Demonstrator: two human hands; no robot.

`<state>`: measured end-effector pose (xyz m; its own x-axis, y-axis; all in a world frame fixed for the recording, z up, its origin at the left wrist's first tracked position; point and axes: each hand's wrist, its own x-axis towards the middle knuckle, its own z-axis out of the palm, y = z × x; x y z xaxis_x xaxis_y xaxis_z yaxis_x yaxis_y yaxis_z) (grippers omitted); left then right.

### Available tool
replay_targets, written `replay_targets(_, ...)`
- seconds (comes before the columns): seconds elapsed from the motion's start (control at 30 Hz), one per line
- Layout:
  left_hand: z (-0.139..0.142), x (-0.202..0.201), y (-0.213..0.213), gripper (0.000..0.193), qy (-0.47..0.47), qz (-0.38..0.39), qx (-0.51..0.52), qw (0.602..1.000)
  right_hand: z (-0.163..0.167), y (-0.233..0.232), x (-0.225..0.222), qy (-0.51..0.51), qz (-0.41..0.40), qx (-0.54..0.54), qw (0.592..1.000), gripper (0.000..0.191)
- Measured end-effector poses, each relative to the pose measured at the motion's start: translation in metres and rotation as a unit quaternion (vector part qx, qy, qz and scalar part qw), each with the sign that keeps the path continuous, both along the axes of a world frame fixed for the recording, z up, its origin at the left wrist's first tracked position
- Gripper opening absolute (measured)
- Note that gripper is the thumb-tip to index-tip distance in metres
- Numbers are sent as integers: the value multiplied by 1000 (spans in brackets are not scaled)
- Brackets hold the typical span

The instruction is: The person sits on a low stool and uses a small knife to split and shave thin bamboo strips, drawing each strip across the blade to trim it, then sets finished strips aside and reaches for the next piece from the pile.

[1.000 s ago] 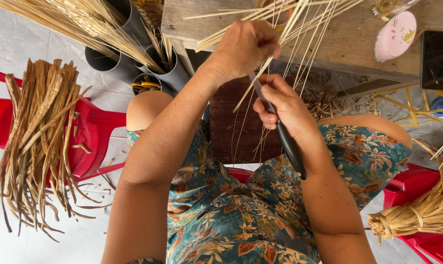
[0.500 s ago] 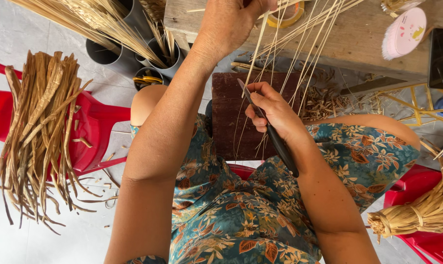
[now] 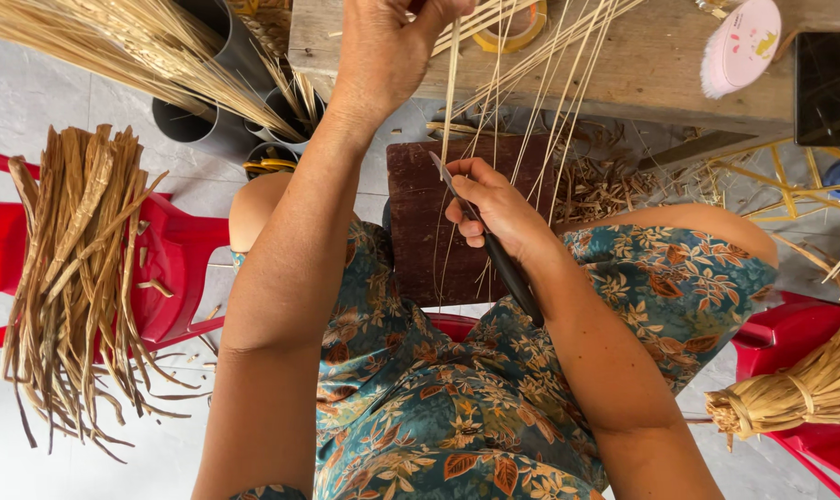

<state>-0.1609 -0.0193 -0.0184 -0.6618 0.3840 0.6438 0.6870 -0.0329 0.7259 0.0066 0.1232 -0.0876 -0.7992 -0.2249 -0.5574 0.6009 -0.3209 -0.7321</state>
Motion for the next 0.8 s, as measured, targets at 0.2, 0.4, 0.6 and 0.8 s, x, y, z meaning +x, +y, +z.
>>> replay_targets(0.2,10,12,9,3,-24,-19,-18,999,-11,12,2,-21,-2,-48,999,30)
replay_targets(0.4,9,8,9,6,18,36,-59,997,-14,18,3,-12,6,-63,998,30)
replay_targets(0.6,2,2,5,7,29,70,-76,994,-5,17,4,-12,3,-77,997,29)
replay_targets(0.8,-10,-4,0,14,23,79,-75,994,-13,19,6,-1,15,-75,997,28)
